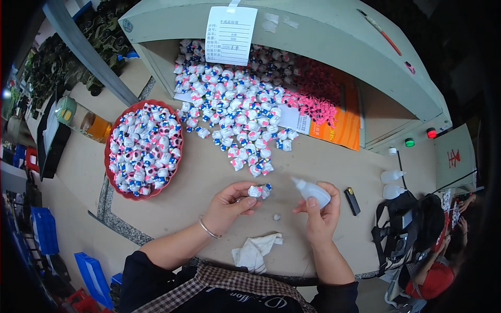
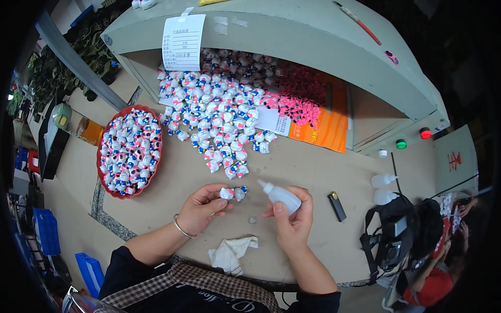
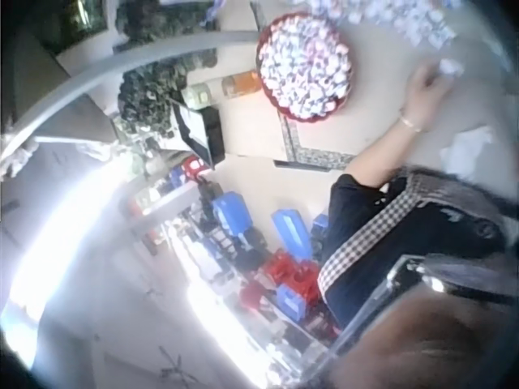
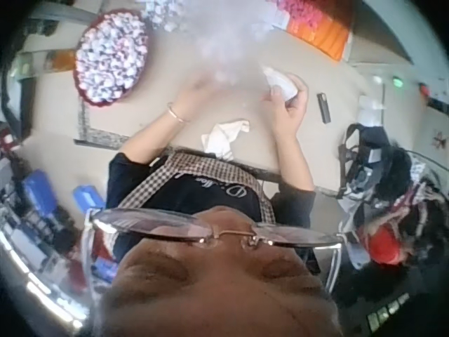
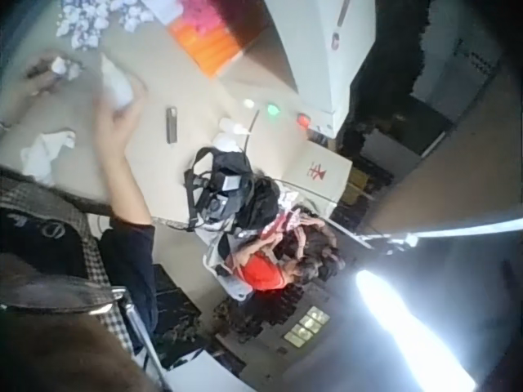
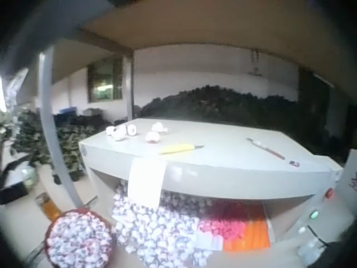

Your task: The person applies glue from a glue bottle to small plastic parts to assemble small figurines.

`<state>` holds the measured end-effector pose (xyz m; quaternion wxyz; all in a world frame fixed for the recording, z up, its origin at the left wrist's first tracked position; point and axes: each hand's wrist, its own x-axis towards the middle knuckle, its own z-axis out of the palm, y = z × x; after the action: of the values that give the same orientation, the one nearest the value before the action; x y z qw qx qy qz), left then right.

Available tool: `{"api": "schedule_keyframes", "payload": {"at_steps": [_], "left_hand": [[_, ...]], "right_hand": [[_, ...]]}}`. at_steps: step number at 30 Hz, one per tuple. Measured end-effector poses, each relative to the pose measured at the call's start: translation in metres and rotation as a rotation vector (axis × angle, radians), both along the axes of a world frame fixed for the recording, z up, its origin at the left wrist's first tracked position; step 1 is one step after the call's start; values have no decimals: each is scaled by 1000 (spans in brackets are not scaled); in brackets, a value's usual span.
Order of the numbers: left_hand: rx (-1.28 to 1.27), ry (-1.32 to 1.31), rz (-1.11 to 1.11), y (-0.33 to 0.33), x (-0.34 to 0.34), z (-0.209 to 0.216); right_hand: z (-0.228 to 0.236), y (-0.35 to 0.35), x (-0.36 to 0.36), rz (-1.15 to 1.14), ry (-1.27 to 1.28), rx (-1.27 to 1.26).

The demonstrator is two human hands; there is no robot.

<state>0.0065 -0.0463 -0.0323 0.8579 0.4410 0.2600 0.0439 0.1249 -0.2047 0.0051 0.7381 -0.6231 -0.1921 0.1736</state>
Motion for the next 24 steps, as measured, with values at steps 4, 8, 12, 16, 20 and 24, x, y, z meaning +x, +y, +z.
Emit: {"api": "schedule_keyframes", "payload": {"at_steps": [4,8,12,16,20,24], "left_hand": [[22,18,-36,2,0,2],[2,22,-16,1,2,2],[-15,7,-4,-1,3,6],[-27,23,10,1,1,4],[-54,13,-7,1,3,4],[-64,5,18,4,0,1]], "right_hand": [[6,3,26,24,75,-127],[3,30,66,39,-13,-214],[-9,81,124,3,-463,-429],[-2,126,156,41,-724,-686],[-18,136,182,124,-823,-759],[-4,127,190,330,-884,-810]]}}
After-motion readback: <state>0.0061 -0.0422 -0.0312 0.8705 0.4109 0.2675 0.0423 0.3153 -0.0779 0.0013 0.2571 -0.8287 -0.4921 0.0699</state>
